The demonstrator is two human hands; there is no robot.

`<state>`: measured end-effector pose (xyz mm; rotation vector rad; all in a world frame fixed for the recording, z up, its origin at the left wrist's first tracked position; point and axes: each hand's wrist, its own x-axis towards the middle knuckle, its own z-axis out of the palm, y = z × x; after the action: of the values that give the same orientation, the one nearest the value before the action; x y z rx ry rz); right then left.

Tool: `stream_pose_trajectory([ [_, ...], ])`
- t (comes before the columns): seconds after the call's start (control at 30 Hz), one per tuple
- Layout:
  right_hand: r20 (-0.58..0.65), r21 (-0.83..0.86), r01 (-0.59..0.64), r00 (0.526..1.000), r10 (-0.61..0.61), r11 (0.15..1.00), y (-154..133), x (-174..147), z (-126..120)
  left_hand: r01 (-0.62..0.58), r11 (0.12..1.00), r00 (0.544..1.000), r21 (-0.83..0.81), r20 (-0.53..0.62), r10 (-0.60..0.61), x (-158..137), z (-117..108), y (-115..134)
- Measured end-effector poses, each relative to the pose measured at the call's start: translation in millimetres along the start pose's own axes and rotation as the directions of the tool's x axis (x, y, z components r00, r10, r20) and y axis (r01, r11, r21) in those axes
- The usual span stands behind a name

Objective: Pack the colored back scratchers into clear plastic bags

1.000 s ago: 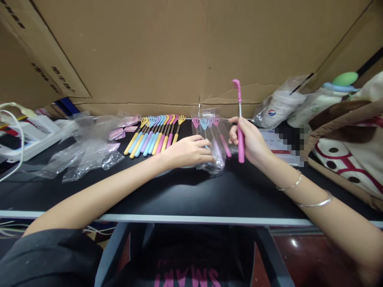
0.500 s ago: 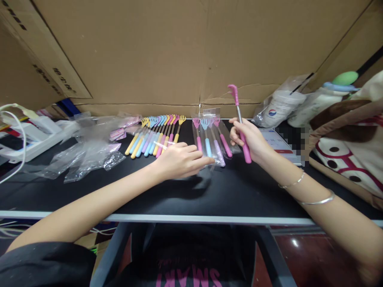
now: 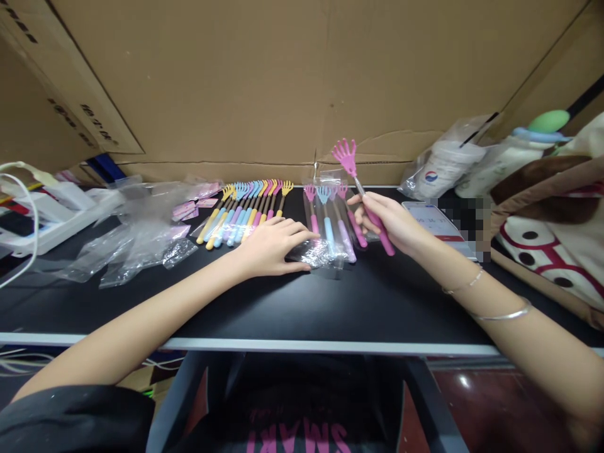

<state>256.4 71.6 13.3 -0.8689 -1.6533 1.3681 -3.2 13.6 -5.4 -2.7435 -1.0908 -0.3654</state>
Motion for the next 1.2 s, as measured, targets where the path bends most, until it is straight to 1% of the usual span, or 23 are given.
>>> stream_pose_trajectory([
  [0.13, 0.064, -0.141, 0.001, 0.998, 0.009, 0.990, -2, 0, -7, 0.026, 1.000, 0.999, 0.012, -0.034, -0.026, 1, -2, -1],
  [0.3, 0.169, -0.282, -0.012, 0.984, 0.062, 0.959, -10, -1, -25, 0.075, 0.997, 0.994, -0.004, -0.077, -0.075, 1, -5, -4],
  [0.47, 0.271, -0.419, 0.021, 0.957, 0.103, 0.908, -14, 0, -49, 0.160, 0.986, 0.982, -0.055, -0.091, -0.165, 1, -5, -9],
  [0.6, 0.305, -0.502, 0.023, 0.940, 0.152, 0.864, -11, 3, -62, 0.197, 0.976, 0.972, -0.091, -0.109, -0.206, 1, -7, -10],
  [0.7, 0.360, -0.592, 0.040, 0.907, 0.220, 0.805, -13, 4, -63, 0.209, 0.973, 0.963, -0.099, -0.152, -0.222, 1, -9, -11],
  [0.8, 0.413, -0.680, 0.044, 0.848, 0.333, 0.732, -17, 2, -58, 0.228, 0.968, 0.946, -0.105, -0.211, -0.246, 1, -10, -12],
  [0.87, 0.440, -0.705, 0.044, 0.810, 0.388, 0.708, -19, 0, -52, 0.230, 0.967, 0.940, -0.109, -0.233, -0.250, 0, -9, -13],
  [0.93, 0.466, -0.707, 0.062, 0.791, 0.398, 0.705, -20, -1, -46, 0.224, 0.968, 0.942, -0.113, -0.231, -0.245, 0, -9, -13],
  [1.0, 0.478, -0.700, 0.083, 0.792, 0.380, 0.709, -20, -2, -42, 0.215, 0.969, 0.948, -0.119, -0.212, -0.236, 0, -8, -14],
  [1.03, 0.476, -0.697, 0.091, 0.801, 0.364, 0.711, -20, -2, -40, 0.210, 0.970, 0.952, -0.121, -0.200, -0.231, 0, -8, -14],
  [1.13, 0.448, -0.692, 0.123, 0.846, 0.290, 0.712, -21, -3, -37, 0.192, 0.975, 0.964, -0.112, -0.164, -0.209, 0, -7, -13],
  [1.2, 0.432, -0.692, 0.145, 0.868, 0.245, 0.707, -22, -3, -36, 0.189, 0.977, 0.967, -0.102, -0.156, -0.203, 0, -7, -13],
])
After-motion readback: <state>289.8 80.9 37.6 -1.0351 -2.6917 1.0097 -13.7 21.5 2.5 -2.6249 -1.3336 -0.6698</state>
